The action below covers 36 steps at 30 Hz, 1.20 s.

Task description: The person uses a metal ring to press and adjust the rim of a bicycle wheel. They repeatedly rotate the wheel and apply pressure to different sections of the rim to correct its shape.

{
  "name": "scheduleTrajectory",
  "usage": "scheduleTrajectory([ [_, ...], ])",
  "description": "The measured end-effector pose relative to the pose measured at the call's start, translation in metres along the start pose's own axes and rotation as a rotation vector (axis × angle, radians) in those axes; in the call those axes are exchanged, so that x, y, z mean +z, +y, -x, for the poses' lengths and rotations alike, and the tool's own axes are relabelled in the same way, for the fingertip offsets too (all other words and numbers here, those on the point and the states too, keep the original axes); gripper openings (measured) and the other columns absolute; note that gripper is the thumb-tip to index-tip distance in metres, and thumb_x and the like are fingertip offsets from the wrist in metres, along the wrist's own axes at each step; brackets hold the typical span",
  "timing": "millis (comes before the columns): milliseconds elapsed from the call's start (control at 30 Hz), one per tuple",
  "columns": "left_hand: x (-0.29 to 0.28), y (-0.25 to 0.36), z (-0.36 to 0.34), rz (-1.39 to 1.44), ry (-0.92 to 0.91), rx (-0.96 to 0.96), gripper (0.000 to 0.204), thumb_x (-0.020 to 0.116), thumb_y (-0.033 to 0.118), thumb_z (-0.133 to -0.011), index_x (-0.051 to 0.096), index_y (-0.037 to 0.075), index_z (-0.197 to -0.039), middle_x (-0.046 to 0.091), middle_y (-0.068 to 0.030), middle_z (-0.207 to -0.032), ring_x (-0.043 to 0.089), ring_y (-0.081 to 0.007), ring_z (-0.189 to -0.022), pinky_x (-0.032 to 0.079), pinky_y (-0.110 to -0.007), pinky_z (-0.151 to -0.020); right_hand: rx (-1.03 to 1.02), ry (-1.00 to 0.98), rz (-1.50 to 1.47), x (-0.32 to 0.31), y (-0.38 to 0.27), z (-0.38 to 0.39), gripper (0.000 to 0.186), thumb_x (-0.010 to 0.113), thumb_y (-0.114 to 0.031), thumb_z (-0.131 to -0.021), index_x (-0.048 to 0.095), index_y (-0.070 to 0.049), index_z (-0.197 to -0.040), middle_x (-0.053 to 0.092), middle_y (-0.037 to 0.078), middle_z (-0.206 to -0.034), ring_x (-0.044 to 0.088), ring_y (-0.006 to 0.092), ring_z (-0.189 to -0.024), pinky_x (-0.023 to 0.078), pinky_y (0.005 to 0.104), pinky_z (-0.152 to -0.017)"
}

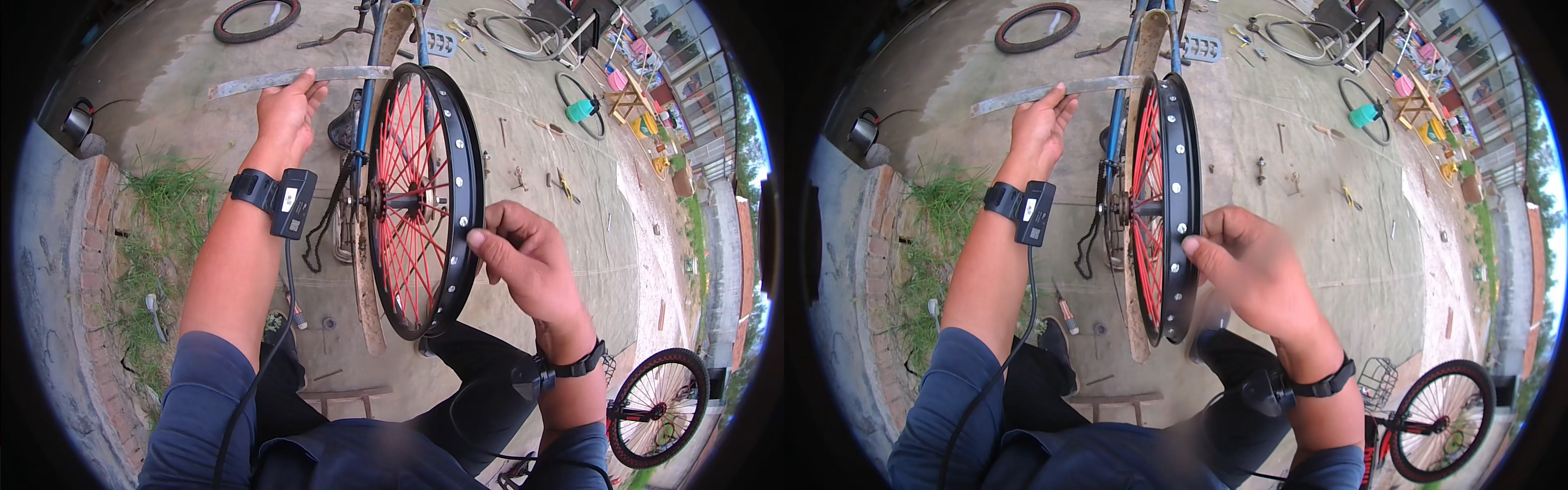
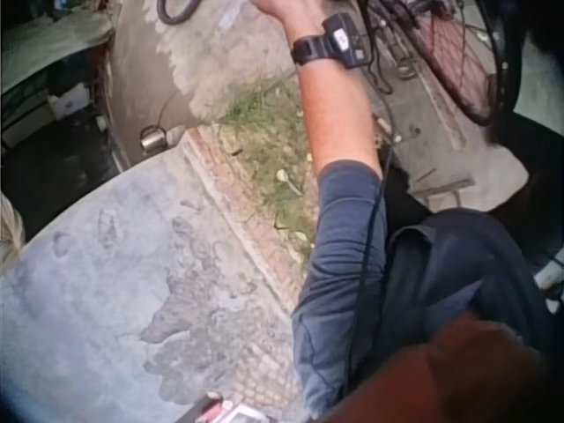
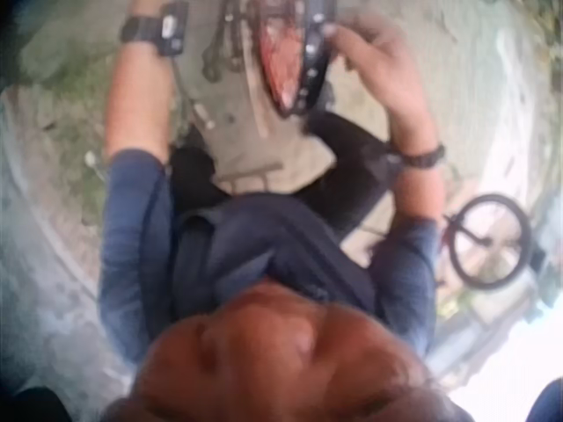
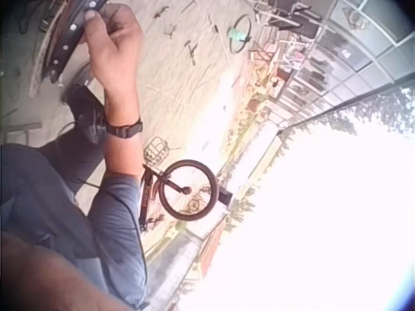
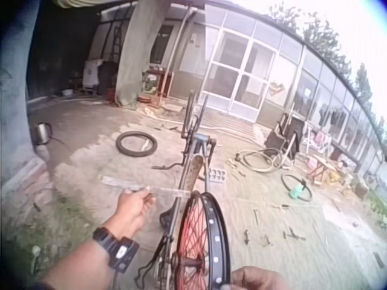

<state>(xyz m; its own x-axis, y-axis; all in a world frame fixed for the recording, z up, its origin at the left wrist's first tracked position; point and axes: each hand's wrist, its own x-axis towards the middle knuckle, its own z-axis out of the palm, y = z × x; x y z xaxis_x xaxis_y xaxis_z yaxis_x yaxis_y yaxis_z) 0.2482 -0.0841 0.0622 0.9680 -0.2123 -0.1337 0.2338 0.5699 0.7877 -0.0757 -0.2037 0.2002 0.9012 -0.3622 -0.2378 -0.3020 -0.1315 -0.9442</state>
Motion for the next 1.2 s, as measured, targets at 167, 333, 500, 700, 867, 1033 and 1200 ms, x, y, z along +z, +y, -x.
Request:
scheduleTrajectory([
  [167, 0.001, -0.001, -0.002, -0.006, -0.009, 0.001, 0.010, 0.068, 0.005, -0.098, 0.065, -0.005, -0.099, 0.071, -0.0125, -0.097, 0.072, -0.0211, -0.088, 0.062, -0.030, -0.081, -0.076, 0.144, -0.035, 0.003, -0.014, -0.025, 0.024, 0.074, -0.018, -0.097, 0.067, 0.001, -0.111, 0.065, -0.003, -0.083, 0.055, 0.0031, -0.073, 0.044, 0.0216, -0.063],
  [333, -0.001, 0.000, -0.003, -0.015, -0.016, 0.003, 0.010, 0.068, 0.005, -0.098, 0.066, -0.005, -0.099, 0.071, -0.0122, -0.097, 0.072, -0.0210, -0.088, 0.061, -0.030, -0.081, -0.068, 0.105, 0.010, 0.006, -0.007, -0.015, 0.038, 0.075, -0.017, -0.096, 0.062, 0.005, -0.124, 0.070, 0.002, -0.097, 0.060, 0.0058, -0.086, 0.049, 0.0221, -0.075],
  [500, -0.002, 0.002, -0.001, -0.023, -0.015, 0.007, 0.010, 0.067, 0.005, -0.098, 0.066, -0.005, -0.099, 0.071, -0.0123, -0.098, 0.072, -0.0210, -0.089, 0.061, -0.030, -0.081, -0.045, 0.064, -0.089, 0.009, 0.002, -0.001, 0.043, 0.073, -0.012, -0.096, 0.055, 0.010, -0.128, 0.069, 0.011, -0.109, 0.063, 0.0137, -0.099, 0.052, 0.0300, -0.090],
  [700, 0.000, 0.000, -0.003, -0.016, -0.008, 0.001, 0.010, 0.067, 0.005, -0.098, 0.066, -0.004, -0.099, 0.071, -0.0121, -0.097, 0.072, -0.0213, -0.089, 0.062, -0.030, -0.081, -0.028, 0.030, -0.125, 0.006, 0.004, 0.006, 0.045, 0.074, -0.011, -0.095, 0.054, 0.010, -0.130, 0.068, 0.010, -0.110, 0.063, 0.0146, -0.100, 0.052, 0.0301, -0.090],
  [867, -0.001, 0.001, -0.004, -0.014, -0.015, 0.004, 0.009, 0.068, 0.005, -0.098, 0.066, -0.004, -0.099, 0.071, -0.0121, -0.098, 0.072, -0.0213, -0.088, 0.062, -0.030, -0.081, -0.017, 0.006, -0.153, 0.008, 0.004, 0.010, 0.039, 0.073, -0.008, -0.094, 0.055, 0.008, -0.125, 0.067, 0.008, -0.108, 0.062, 0.0130, -0.098, 0.051, 0.0285, -0.087],
  [1033, 0.001, 0.000, -0.002, -0.013, -0.007, 0.002, 0.009, 0.068, 0.005, -0.098, 0.065, -0.004, -0.099, 0.071, -0.0120, -0.098, 0.072, -0.0211, -0.088, 0.062, -0.030, -0.080, 0.014, -0.064, -0.103, 0.005, 0.010, 0.018, 0.028, 0.074, -0.006, -0.092, 0.059, 0.004, -0.113, 0.065, 0.003, -0.101, 0.058, 0.0098, -0.092, 0.049, 0.0264, -0.080],
  [1200, 0.000, 0.000, -0.004, -0.012, -0.007, 0.001, 0.009, 0.068, 0.005, -0.098, 0.065, -0.004, -0.099, 0.071, -0.0119, -0.098, 0.072, -0.0211, -0.088, 0.062, -0.030, -0.080, -0.023, -0.061, -0.005, -0.003, 0.028, 0.018, 0.020, 0.073, -0.012, -0.095, 0.063, 0.000, -0.106, 0.062, -0.001, -0.089, 0.055, 0.0061, -0.077, 0.045, 0.0226, -0.067],
])
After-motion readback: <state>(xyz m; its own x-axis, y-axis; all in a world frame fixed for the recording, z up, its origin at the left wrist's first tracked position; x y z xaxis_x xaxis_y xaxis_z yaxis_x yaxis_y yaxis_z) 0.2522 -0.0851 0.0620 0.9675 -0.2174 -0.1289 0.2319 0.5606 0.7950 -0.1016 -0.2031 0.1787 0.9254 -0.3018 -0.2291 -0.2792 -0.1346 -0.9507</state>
